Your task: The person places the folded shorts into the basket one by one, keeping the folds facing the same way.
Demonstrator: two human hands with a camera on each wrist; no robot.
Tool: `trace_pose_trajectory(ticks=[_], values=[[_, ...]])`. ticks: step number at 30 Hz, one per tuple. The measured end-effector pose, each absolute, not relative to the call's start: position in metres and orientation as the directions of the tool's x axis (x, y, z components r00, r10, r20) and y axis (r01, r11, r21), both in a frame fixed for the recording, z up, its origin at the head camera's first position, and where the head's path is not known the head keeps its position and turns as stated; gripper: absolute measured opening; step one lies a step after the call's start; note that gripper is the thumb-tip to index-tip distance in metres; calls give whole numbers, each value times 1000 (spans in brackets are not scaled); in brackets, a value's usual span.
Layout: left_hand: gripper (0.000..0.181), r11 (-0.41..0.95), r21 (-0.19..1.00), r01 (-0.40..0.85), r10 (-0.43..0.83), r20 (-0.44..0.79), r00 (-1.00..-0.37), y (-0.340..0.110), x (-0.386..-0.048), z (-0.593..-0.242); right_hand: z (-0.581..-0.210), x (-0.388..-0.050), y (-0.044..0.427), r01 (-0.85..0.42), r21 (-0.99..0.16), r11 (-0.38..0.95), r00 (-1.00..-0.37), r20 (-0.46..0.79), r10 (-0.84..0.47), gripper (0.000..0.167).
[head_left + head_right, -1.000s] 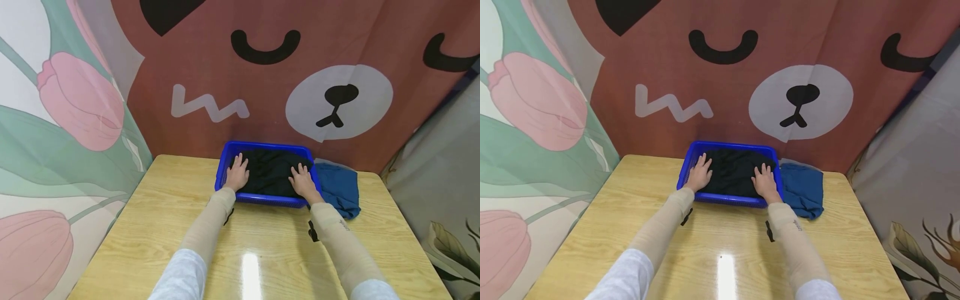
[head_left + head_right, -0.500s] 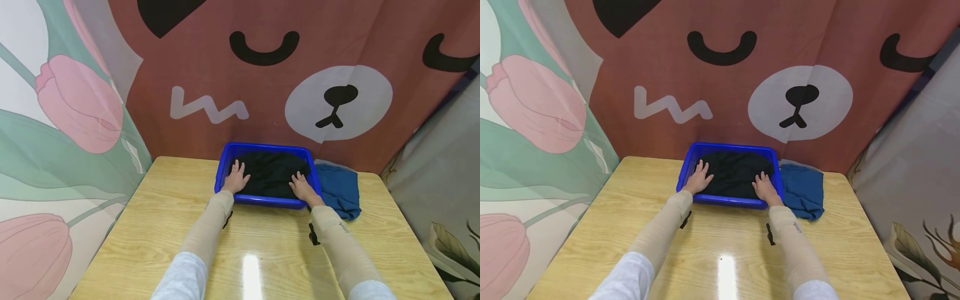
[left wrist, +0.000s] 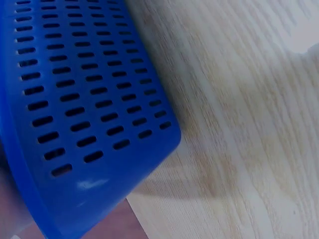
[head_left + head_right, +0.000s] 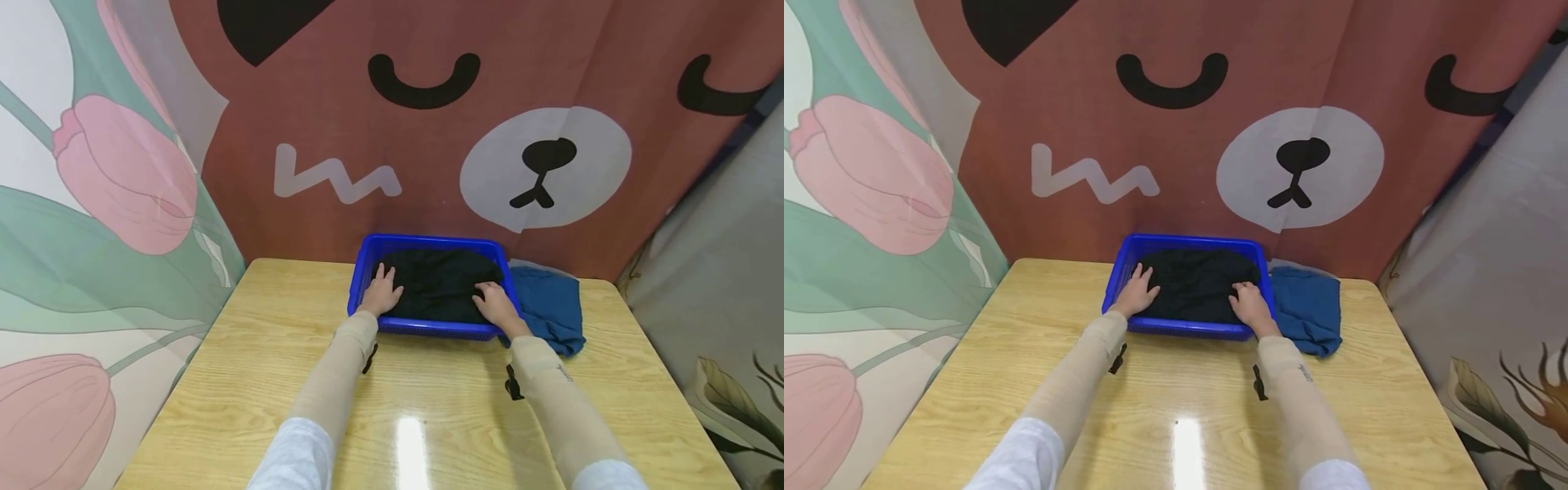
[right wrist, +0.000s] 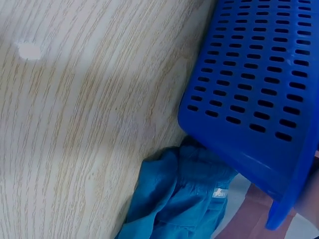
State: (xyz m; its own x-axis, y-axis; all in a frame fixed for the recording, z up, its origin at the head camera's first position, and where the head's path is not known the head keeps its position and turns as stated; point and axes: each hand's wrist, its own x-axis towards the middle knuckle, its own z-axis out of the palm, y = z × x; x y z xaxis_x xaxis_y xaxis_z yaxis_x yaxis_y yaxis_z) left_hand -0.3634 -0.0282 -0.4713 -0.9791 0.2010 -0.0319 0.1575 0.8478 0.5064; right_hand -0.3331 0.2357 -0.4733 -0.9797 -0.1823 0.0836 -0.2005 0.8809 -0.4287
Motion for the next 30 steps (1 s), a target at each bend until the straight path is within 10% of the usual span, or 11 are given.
trace_pose_trajectory(ticks=[30], values=[[19, 743, 619, 255, 77, 299, -951, -21, -333, -460, -464, -301, 254, -319, -523, 790, -916, 384, -116, 25]])
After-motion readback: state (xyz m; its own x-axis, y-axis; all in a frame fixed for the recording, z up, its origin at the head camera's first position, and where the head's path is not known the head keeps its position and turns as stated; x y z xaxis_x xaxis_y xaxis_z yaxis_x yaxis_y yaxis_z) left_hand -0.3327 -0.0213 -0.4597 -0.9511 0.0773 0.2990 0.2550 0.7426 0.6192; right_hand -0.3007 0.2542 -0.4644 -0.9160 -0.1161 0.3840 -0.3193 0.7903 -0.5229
